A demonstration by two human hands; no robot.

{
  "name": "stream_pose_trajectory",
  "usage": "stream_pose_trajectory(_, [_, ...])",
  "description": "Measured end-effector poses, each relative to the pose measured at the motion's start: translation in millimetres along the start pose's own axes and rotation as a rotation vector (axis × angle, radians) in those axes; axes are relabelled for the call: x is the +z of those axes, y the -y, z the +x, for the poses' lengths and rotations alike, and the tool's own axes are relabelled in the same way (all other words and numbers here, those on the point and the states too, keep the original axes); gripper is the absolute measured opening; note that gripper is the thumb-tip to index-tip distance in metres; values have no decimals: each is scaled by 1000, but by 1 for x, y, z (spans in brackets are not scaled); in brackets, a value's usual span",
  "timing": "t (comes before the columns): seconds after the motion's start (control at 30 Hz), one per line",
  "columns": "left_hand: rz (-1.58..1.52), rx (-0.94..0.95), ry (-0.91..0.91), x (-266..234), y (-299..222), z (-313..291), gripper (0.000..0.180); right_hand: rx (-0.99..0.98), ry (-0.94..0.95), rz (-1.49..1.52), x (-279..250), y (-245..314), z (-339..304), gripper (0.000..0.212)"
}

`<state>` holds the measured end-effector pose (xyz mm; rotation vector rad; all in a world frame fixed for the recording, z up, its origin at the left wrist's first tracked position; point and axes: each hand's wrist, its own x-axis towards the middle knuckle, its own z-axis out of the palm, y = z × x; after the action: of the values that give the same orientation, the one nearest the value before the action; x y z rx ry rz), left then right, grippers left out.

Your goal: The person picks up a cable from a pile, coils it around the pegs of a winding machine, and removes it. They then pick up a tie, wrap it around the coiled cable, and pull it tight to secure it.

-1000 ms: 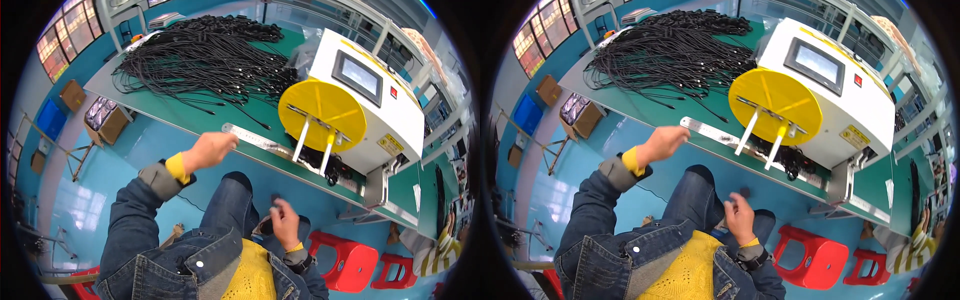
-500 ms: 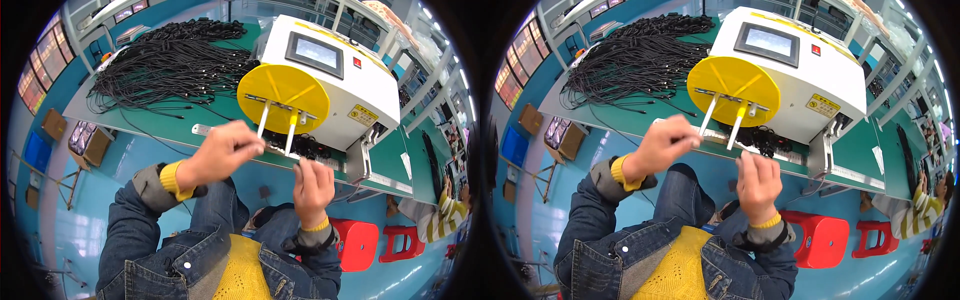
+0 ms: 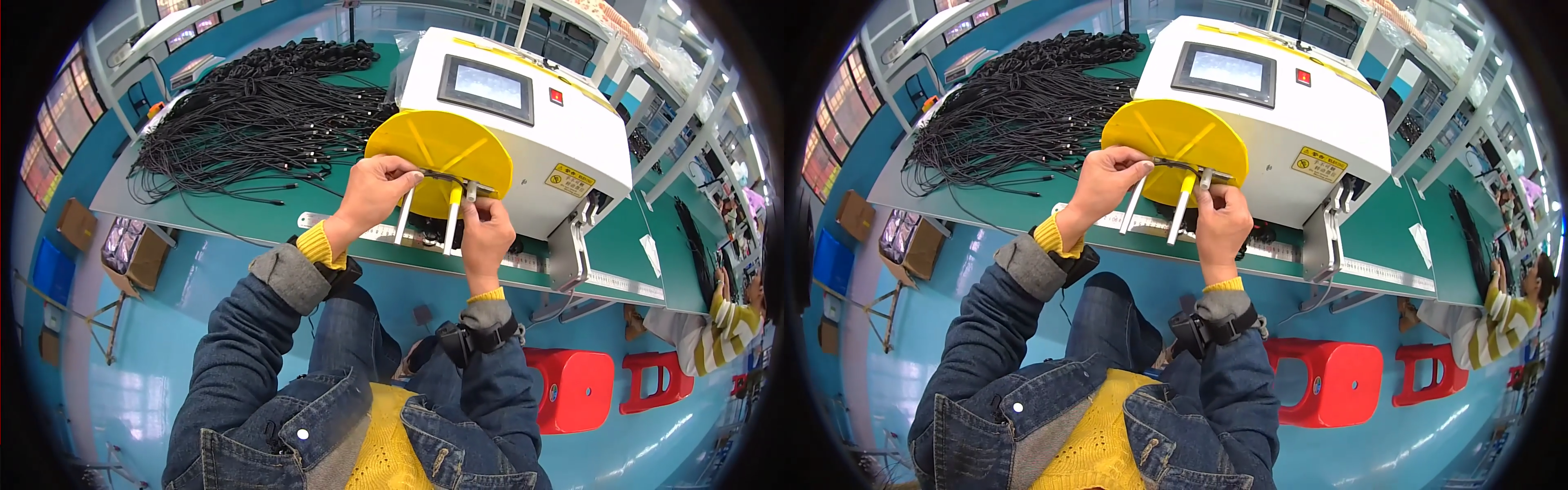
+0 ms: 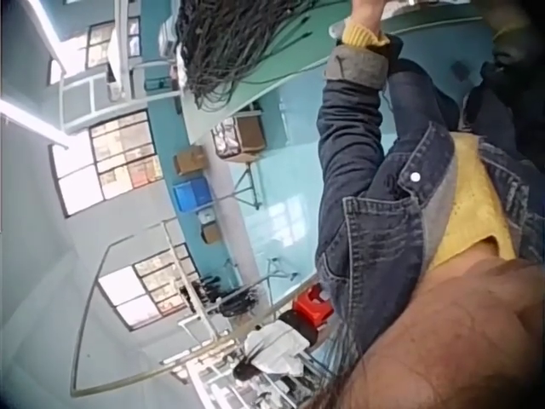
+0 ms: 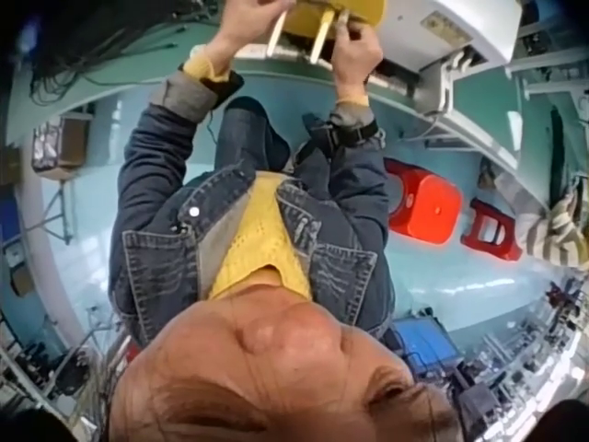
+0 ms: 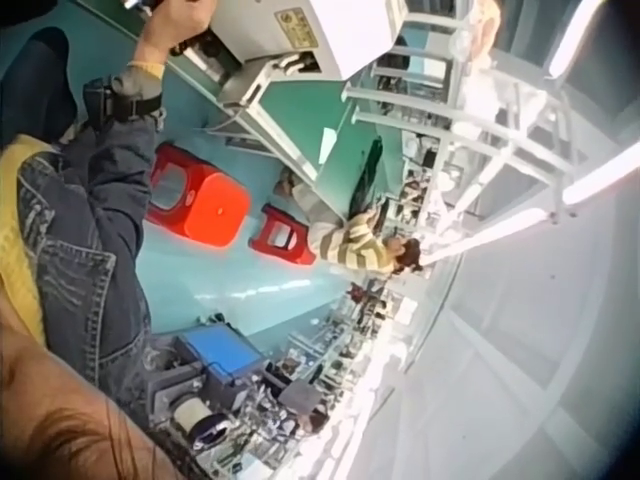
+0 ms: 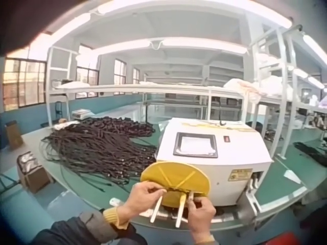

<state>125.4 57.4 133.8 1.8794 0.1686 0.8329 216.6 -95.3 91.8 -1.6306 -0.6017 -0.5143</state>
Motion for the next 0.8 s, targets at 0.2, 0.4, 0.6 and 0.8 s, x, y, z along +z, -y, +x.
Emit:
stream_pose_trajectory(0.2, [-106, -83, -17, -8, -3, -16, 12, -18, 60, -87, -46, -13, -31, 11])
stream_pose_trajectory(0.4, [-110, -56, -48, -15, 3, -27, 11, 243, 239, 11, -74, -41, -79, 12])
stream_pose_trajectory(0.6, [304, 315, -51, -28, -9, -34, 14, 518, 290, 157, -92, -48, -98, 12])
stream_pose_trajectory(0.8, [629, 460, -15, -28, -21, -48, 23, 560, 356, 155, -86, -45, -112, 12])
